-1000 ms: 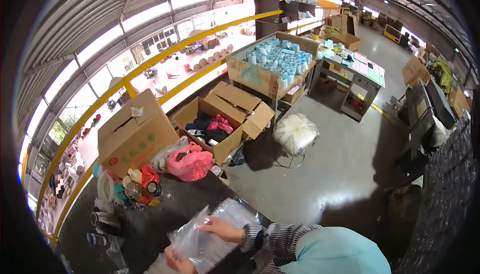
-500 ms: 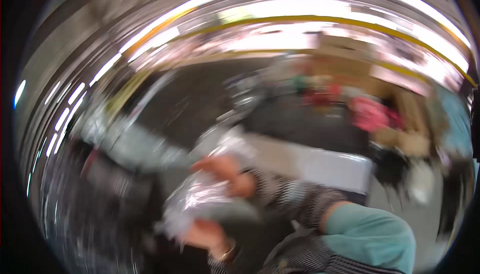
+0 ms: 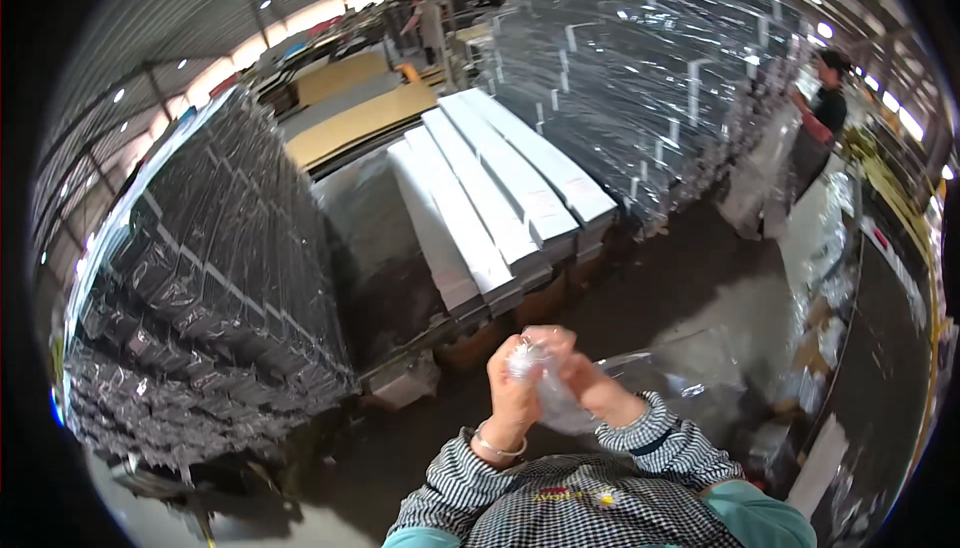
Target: Placing white rectangular planks into individual plastic sleeves and stacking them.
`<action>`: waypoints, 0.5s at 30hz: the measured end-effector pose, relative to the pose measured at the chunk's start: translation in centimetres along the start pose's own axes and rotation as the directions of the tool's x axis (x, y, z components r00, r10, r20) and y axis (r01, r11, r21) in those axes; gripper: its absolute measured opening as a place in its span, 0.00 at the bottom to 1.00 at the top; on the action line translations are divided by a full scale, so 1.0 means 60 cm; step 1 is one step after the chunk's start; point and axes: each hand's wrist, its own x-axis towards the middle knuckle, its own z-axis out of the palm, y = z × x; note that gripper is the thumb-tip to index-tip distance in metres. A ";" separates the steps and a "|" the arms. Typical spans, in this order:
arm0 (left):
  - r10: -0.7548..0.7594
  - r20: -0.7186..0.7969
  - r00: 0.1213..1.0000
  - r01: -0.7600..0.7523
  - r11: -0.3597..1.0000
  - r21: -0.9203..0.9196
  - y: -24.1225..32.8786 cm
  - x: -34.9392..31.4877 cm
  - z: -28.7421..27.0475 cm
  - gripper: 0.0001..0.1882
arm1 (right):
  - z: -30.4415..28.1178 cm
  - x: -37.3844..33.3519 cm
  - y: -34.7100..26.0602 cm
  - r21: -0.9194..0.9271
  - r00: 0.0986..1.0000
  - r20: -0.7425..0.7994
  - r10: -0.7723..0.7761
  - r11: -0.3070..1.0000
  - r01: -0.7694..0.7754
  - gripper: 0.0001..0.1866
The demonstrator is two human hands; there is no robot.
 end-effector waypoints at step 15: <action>-0.063 -0.706 0.706 0.349 0.898 0.269 0.008 0.049 -0.175 0.20 | -0.276 0.539 0.067 -0.996 0.955 0.010 -0.297 0.084 0.037 0.32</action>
